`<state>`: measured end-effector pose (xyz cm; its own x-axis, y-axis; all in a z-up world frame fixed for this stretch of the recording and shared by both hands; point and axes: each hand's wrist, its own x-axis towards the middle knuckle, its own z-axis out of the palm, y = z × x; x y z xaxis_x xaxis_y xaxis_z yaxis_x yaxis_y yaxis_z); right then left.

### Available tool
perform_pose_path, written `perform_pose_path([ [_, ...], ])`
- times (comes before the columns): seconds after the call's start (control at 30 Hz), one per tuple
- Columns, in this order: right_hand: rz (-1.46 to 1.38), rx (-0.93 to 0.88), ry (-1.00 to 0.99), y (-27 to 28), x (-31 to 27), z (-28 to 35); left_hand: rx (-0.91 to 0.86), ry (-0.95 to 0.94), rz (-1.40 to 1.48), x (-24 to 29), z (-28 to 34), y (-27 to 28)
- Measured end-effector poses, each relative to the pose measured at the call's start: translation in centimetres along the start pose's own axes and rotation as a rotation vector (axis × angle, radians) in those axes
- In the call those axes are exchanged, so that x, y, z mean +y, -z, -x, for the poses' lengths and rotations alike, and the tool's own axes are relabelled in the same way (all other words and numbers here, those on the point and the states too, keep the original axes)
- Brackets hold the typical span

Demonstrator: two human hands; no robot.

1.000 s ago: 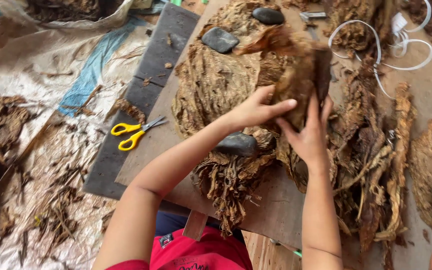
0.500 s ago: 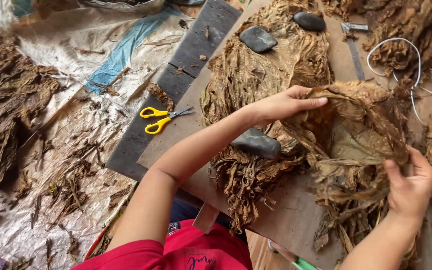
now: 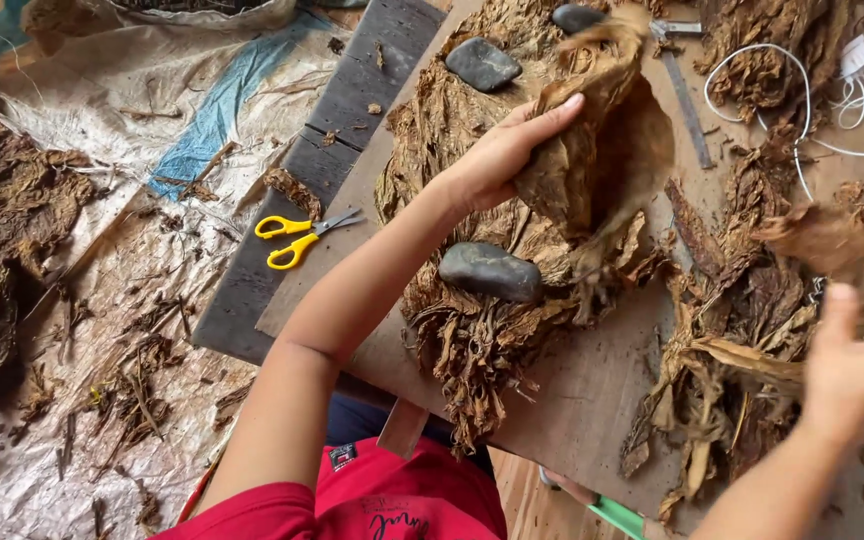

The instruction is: The person is unfolding large dried tobacco leaves on a wooden surface and using stones as weights to keep them flat and stacked.

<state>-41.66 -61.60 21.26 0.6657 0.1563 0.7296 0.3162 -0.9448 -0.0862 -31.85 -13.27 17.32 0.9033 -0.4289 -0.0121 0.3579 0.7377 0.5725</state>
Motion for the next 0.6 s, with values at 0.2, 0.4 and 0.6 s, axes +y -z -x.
perform_pose_path([
  [0.2,-0.359,-0.734,-0.008,-7.1,-15.7,-0.8,-0.105,-0.299,0.114,-0.5,0.1,-2.2],
  [0.4,-0.521,-0.363,0.165,-14.7,-8.7,-0.5,-0.197,-0.629,0.123,4.1,-0.4,-5.1],
  [0.6,-0.751,-0.345,0.252,-11.2,-0.5,3.9,-0.257,-0.746,0.078,12.6,-4.8,8.0],
])
